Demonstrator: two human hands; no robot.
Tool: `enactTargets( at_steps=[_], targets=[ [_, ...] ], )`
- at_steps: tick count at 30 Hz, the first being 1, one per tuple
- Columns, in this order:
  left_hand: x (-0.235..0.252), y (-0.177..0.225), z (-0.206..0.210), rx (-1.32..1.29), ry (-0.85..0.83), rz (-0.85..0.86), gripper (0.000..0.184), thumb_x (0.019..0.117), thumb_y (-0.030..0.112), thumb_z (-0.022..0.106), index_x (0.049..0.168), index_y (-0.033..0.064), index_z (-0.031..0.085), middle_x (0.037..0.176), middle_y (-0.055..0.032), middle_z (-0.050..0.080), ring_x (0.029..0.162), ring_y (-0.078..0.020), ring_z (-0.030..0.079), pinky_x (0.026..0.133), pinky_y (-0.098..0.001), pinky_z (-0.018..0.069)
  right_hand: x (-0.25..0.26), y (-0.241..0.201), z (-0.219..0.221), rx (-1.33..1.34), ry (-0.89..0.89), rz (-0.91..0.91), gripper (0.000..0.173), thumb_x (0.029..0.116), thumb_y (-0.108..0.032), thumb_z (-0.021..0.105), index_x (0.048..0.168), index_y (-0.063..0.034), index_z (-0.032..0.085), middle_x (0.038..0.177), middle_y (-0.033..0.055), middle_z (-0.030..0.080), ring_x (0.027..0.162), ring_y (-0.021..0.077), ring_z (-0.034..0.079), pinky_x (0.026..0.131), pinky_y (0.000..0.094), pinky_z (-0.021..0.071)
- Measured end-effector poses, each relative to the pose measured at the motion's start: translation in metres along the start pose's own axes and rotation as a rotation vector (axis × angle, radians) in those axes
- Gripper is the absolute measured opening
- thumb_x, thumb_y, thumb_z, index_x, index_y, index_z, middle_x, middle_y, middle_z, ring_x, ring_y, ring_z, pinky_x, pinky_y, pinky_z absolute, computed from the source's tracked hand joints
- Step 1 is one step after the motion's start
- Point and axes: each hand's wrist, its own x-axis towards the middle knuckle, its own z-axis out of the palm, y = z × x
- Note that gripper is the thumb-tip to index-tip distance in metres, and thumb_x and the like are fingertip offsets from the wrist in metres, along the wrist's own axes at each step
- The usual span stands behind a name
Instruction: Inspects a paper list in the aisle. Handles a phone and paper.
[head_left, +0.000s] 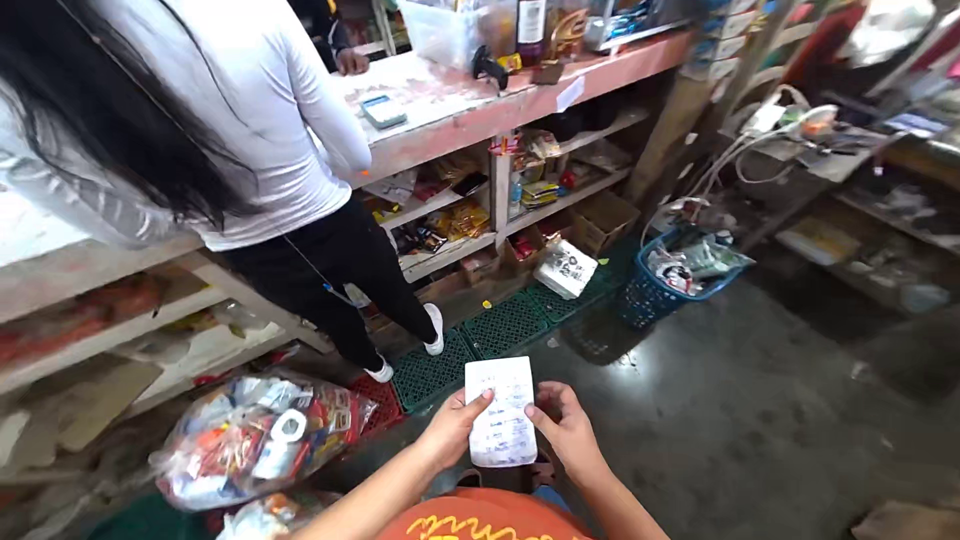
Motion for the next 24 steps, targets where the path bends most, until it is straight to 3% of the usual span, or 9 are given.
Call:
enactTargets(
  at_steps=[1, 3, 8, 12, 15, 20, 22, 24],
  targets=[
    [0.004, -0.001, 0.004, -0.010, 0.065, 0.031, 0.025, 0.1081, 0.012, 0.048, 0.126, -0.0041, 0.055, 0.101, -0.0159, 0.075, 0.090, -0.0242, 0.075, 0.084, -0.0416, 0.0633, 0.014, -0.002, -0.006, 0.025, -0.098, 0.048, 0.064, 0.0879, -0.026, 0.077, 0.138, 0.0039, 0.050, 0.116, 0.0115, 0.066, 0.102, 0.0149, 0.067, 0.088, 0.0309, 0.0581],
    [0.006, 0.000, 0.016, -0.019, 0.194, 0.091, 0.024, 0.1057, 0.009, 0.053, 0.126, -0.0051, 0.056, 0.100, -0.0168, 0.075, 0.088, -0.0250, 0.076, 0.082, -0.0414, 0.0641, 0.035, -0.010, -0.014, 0.128, -0.332, 0.146, 0.065, 0.0886, -0.019, 0.076, 0.142, 0.0033, 0.046, 0.118, 0.0114, 0.068, 0.104, 0.0161, 0.069, 0.092, 0.0334, 0.0592],
    [0.012, -0.006, 0.047, 0.018, 0.422, 0.233, 0.023, 0.1010, 0.002, 0.058, 0.123, -0.0056, 0.057, 0.097, -0.0165, 0.076, 0.084, -0.0245, 0.076, 0.079, -0.0401, 0.0650, 0.072, -0.005, -0.029, 0.203, -0.726, 0.295, 0.029, 0.0920, 0.002, 0.069, 0.121, 0.0020, 0.063, 0.100, 0.0058, 0.077, 0.089, 0.0125, 0.075, 0.085, 0.0325, 0.0624],
    [0.014, -0.007, 0.057, 0.024, 0.646, 0.336, 0.033, 0.1090, 0.011, 0.043, 0.134, -0.0049, 0.057, 0.107, -0.0149, 0.074, 0.090, -0.0208, 0.074, 0.082, -0.0376, 0.0634, 0.088, 0.005, -0.035, 0.135, -0.929, 0.305, 0.025, 0.0930, 0.001, 0.068, 0.118, 0.0028, 0.064, 0.098, 0.0051, 0.076, 0.088, 0.0095, 0.073, 0.085, 0.0308, 0.0612],
    [0.009, -0.012, 0.057, 0.079, 0.784, 0.405, 0.037, 0.1108, 0.014, 0.037, 0.134, -0.0040, 0.058, 0.110, -0.0122, 0.073, 0.093, -0.0169, 0.074, 0.083, -0.0341, 0.0625, 0.093, 0.005, -0.034, 0.135, -1.050, 0.322, 0.024, 0.0939, -0.003, 0.070, 0.116, 0.0022, 0.065, 0.099, 0.0050, 0.075, 0.088, 0.0090, 0.072, 0.085, 0.0306, 0.0602],
    [-0.002, -0.024, 0.060, 0.039, 0.875, 0.481, 0.040, 0.1113, 0.018, 0.035, 0.144, 0.0003, 0.049, 0.120, -0.0098, 0.071, 0.099, -0.0155, 0.073, 0.085, -0.0345, 0.0624, 0.099, -0.002, -0.023, 0.139, -1.108, 0.326, 0.021, 0.0963, -0.006, 0.068, 0.116, 0.0020, 0.065, 0.098, 0.0046, 0.074, 0.087, 0.0087, 0.071, 0.083, 0.0303, 0.0601],
    [-0.008, -0.033, 0.064, 0.018, 0.838, 0.415, 0.033, 0.1102, 0.014, 0.038, 0.138, 0.0002, 0.050, 0.110, -0.0113, 0.072, 0.093, -0.0186, 0.074, 0.082, -0.0375, 0.0637, 0.097, -0.003, -0.019, 0.221, -1.014, 0.342, 0.020, 0.0964, -0.002, 0.066, 0.116, 0.0026, 0.065, 0.099, 0.0046, 0.075, 0.088, 0.0090, 0.072, 0.085, 0.0304, 0.0607],
    [-0.013, -0.044, 0.066, 0.020, 0.799, 0.334, 0.023, 0.1056, 0.004, 0.048, 0.124, -0.0041, 0.059, 0.098, -0.0148, 0.075, 0.083, -0.0216, 0.076, 0.076, -0.0383, 0.0647, 0.096, -0.005, -0.019, 0.269, -0.938, 0.346, 0.020, 0.0958, 0.000, 0.066, 0.115, 0.0033, 0.065, 0.098, 0.0053, 0.075, 0.087, 0.0093, 0.073, 0.085, 0.0302, 0.0609]
  ],
)
